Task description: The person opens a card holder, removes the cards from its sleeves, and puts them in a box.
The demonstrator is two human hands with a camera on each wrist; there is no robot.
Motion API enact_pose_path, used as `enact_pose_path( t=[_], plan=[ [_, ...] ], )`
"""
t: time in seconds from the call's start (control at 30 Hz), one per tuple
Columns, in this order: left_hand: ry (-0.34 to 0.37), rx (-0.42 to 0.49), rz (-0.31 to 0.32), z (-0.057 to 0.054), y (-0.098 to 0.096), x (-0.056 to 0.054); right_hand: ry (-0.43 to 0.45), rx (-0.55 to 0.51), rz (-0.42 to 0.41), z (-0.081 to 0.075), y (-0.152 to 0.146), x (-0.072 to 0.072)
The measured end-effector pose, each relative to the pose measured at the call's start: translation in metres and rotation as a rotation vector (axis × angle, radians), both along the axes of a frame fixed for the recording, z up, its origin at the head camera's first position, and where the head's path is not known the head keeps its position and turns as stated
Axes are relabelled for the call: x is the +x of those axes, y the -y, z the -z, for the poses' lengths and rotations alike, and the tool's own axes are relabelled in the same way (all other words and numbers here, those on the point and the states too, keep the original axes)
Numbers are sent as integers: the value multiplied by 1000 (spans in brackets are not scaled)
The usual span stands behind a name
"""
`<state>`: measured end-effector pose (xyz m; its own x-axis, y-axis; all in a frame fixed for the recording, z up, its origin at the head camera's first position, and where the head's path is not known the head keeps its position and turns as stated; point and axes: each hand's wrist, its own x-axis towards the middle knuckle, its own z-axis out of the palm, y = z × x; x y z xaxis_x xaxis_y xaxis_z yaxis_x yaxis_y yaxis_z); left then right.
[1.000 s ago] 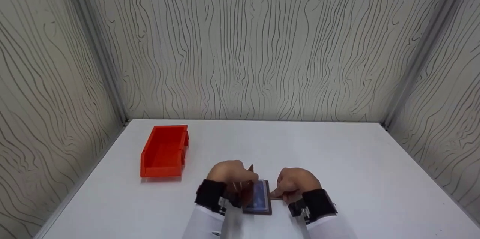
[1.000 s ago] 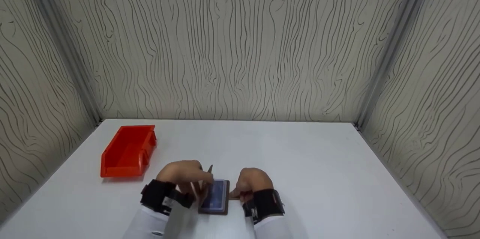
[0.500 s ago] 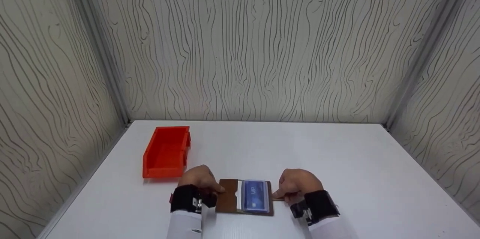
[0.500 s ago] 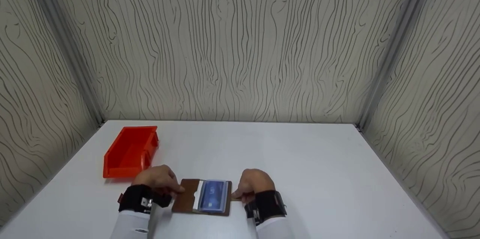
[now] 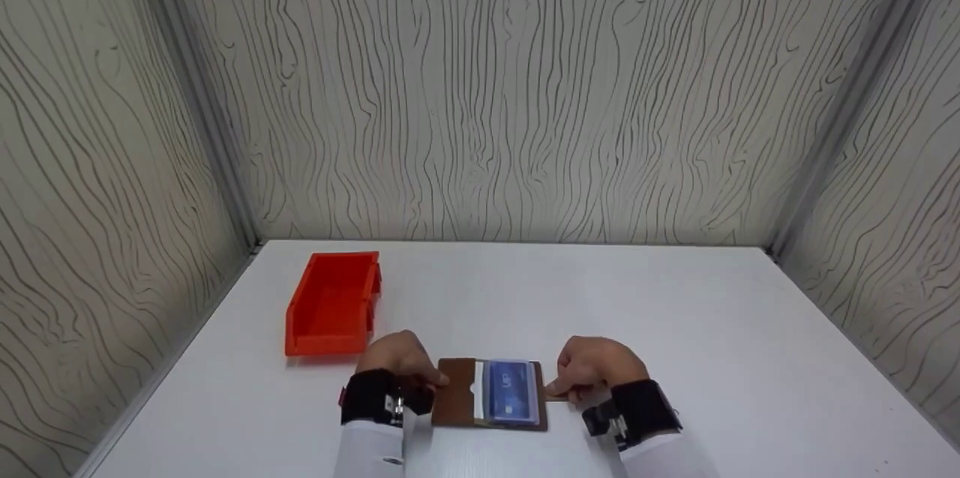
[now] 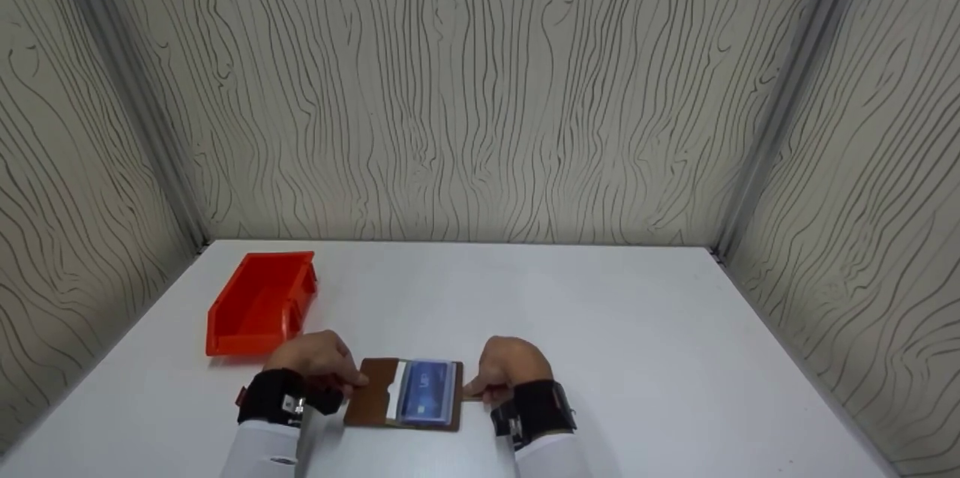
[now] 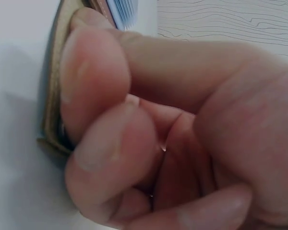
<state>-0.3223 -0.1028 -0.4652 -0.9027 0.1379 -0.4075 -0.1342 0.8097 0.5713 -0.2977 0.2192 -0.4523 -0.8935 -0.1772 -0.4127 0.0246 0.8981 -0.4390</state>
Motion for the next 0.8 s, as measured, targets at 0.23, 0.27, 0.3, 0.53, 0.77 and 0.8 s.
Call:
enact_pose_path(
  t=[0.23,0.27,0.3,0.53,0.77,0.8],
  plan=[
    [10,-13,8,0,1,1,-10,-19,-17,-1,2,2],
    [10,-14,11,0,2,1,-11,-15,-19,-2,4,3],
    [11,-15,14,0,2,1,-16,-8,-19,-4,6,4],
    [23,-1,21,0,2,-3,-242,-12,-61,-23,29,14],
    [15,16,30,-2,3,0,-370,-47,-315,-14,35,29],
    [12,16,27,-2,3,0,-378,-34,-333,-11,35,30]
  ],
)
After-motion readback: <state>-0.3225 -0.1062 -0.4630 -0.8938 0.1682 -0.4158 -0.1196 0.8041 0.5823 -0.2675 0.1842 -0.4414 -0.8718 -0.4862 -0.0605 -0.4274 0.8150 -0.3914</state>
